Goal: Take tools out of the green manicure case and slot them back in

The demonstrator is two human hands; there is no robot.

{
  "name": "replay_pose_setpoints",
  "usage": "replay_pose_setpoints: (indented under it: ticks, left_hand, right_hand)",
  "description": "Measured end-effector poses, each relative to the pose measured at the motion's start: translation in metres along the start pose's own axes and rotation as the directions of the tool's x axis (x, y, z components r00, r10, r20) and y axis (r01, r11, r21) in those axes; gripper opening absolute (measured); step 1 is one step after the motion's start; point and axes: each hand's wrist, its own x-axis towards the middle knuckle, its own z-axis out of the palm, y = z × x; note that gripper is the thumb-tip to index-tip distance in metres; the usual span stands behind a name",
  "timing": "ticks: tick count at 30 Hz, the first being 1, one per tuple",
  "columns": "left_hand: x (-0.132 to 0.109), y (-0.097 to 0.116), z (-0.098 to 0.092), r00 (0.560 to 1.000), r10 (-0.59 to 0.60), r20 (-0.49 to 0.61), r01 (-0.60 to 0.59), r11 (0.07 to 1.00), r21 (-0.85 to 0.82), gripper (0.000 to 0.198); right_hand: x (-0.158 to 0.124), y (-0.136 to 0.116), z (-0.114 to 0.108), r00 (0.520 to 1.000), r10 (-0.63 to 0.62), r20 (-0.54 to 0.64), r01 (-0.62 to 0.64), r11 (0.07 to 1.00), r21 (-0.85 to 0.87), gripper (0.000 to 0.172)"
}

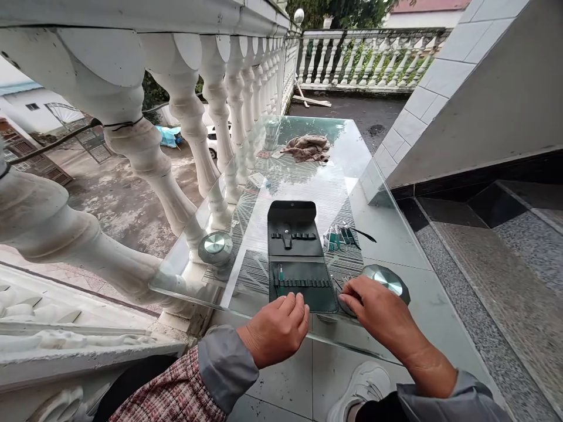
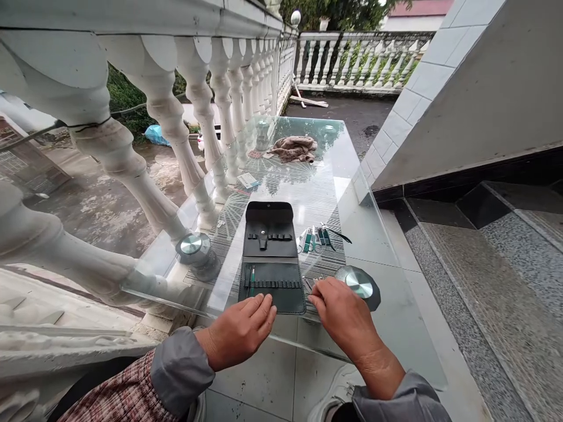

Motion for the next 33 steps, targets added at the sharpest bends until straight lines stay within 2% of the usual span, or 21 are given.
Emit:
replay_pose_setpoints:
  ticks: [10,14,18,22,25,28,31,33]
  left_hand:
    - [0.001,0.000,-0.001,1.000,-0.005,-0.019,0.005,1.000,0.011,0.026]
    - [0.000,0.000,0.000,1.000,-0.002,-0.022,0.002,1.000,0.017,0.025]
    - [-0.001,0.001,0.001,1.000,0.010,0.021,-0.011,1.000,0.021,0.026]
    - [-0.001,0.002,0.002,1.000,0.002,0.014,-0.002,1.000,0.013,0.026]
    - [-0.002,0.002,0.002,0.999,0.011,0.042,-0.011,1.000,0.014,0.027]
    - [-0.002,0.001,0.002,0.999,0.010,0.046,-0.011,1.000,0.012,0.027]
    - [-0.001,0.001,0.002,1.000,0.004,0.019,-0.004,1.000,0.005,0.026]
    - [-0.001,0.001,0.001,1.000,0.000,0.007,0.000,1.000,0.003,0.026]
  right_hand:
    - [-0.004,-0.004,0.005,1.000,0.021,0.004,-0.019,0.971,-0.238,0.017]
    - [-0.005,-0.004,0.005,0.999,0.042,0.013,-0.037,0.964,-0.262,0.015]
    - [-0.006,-0.003,0.006,1.000,0.017,-0.005,-0.017,0.967,-0.252,0.014]
    - [-0.006,-0.004,0.006,1.000,0.004,-0.020,-0.008,0.972,-0.234,0.014]
    - [-0.005,-0.005,0.004,0.999,0.014,-0.038,-0.020,0.985,-0.174,0.016]
    - [-0.003,-0.005,-0.001,0.995,0.086,-0.057,-0.089,0.995,-0.046,0.017]
    - [0.002,-0.006,-0.007,0.981,0.181,-0.067,-0.168,0.971,0.168,0.017]
    - [0.006,-0.009,-0.009,0.968,0.246,-0.050,-0.214,0.912,0.350,0.018]
